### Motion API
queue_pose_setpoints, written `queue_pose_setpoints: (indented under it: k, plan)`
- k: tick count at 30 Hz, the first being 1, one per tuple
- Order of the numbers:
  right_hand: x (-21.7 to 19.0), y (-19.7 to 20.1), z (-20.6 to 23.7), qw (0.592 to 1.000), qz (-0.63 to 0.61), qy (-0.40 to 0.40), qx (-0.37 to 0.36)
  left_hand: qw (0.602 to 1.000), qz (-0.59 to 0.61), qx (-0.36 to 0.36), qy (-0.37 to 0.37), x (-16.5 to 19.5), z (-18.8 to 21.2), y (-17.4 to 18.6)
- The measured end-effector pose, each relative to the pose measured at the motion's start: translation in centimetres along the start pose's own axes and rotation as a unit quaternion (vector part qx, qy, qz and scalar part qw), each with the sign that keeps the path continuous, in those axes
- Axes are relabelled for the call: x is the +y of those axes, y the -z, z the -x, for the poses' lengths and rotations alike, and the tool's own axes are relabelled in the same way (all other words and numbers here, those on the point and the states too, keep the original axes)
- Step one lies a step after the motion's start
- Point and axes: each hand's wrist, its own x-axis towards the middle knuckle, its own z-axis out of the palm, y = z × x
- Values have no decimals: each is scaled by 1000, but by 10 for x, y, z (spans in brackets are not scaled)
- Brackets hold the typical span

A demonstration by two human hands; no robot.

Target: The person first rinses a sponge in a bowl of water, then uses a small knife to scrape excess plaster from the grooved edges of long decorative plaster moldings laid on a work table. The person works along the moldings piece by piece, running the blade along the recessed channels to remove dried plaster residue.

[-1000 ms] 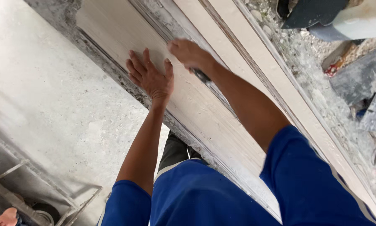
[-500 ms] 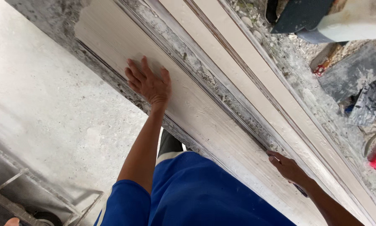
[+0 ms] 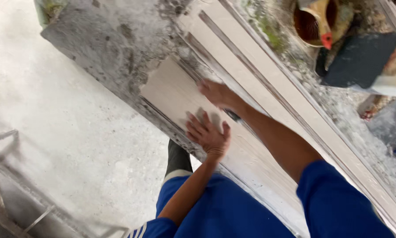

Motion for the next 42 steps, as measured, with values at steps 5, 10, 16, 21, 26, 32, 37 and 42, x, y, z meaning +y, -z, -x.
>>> queue_pose_setpoints:
  k: [5,10,16,21,26,32,37,42]
  plan:
    - [12,-4,-75,1000,3,16,-14,994,82,-49,-61,-22,-14,34]
    - [137,-25,86,968,48,-243,-34,997,56,-8,-45,-84,-143,48]
    - [195,-18,165,940,26,-333,-71,999,-37,24,-26,-100,-247,29]
    - [153,1,99,955,16,-270,-121,999,28,29,-26,-93,-245,35]
    - [1,1,-26,996,34,-82,8,995,65,79,-24,-93,-254,35]
    - [-48,13,-76,999,40,-25,-4,997,73,23,-6,-94,-259,47]
    - [11,8,1,979,17,-193,-60,996,84,2,-4,-91,-262,51]
    - [-59,7,-96,997,60,30,33,995,95,32,-10,-92,-261,45]
